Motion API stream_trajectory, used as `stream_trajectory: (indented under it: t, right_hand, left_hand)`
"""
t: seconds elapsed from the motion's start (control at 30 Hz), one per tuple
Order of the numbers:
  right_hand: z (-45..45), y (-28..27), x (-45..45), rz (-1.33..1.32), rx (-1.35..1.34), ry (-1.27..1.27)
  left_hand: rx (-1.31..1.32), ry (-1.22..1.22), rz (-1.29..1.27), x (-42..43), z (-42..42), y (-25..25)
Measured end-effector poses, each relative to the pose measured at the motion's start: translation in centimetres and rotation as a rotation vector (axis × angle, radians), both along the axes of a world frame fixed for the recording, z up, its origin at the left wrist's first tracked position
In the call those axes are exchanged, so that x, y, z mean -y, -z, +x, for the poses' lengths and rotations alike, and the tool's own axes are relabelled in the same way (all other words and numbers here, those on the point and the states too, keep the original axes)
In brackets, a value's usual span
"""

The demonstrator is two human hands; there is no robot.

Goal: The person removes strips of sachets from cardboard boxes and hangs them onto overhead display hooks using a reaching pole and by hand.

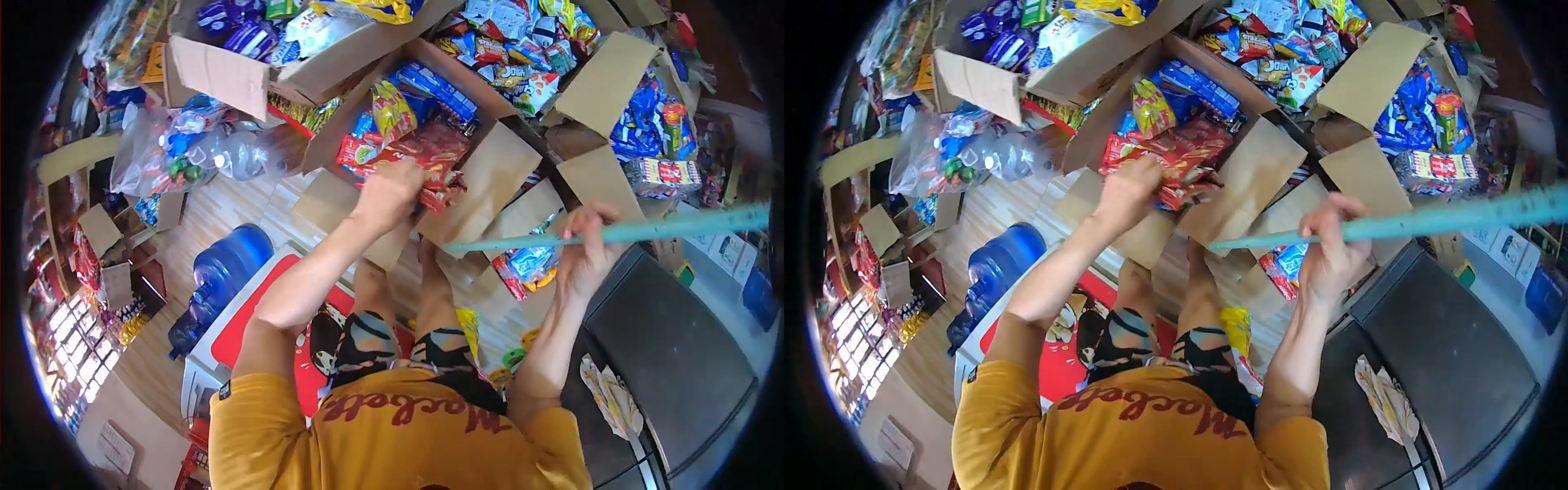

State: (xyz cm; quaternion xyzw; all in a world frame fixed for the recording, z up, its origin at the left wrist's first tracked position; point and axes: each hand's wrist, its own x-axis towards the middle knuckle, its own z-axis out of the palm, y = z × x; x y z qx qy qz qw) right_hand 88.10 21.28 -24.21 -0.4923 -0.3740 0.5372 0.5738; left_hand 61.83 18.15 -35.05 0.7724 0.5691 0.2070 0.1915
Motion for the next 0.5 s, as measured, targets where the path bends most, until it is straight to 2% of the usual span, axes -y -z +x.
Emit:
stream_trajectory:
  t: [0.07, 0.17, 0.4, 0.43, 0.5]
  right_hand:
    - [-0.5, -1.3, -0.4, -0.060, 0.079, 0.018]
    - [-1.4, -4.2, -1.0, -0.096, 0.060, -0.079]
    - [-5.0, -10.1, -0.9, -0.150, 0.026, -0.480]
    - [-6.1, -10.8, -0.7, -0.186, 0.118, -0.550]
    - [-8.4, -10.5, 0.3, -0.168, 0.031, -0.735]
  left_hand:
    - [0.044, -0.084, -0.001, 0.4, -1.8, -4.3]
    - [0.042, -0.171, -0.069, 2.0, -4.7, -11.6]
    - [0.086, -0.386, 0.017, 7.3, -7.8, -24.5]
    - [0.080, -0.415, 0.048, 8.0, -8.0, -25.8]
    - [0.081, -0.473, 0.070, 9.5, -8.6, -29.3]
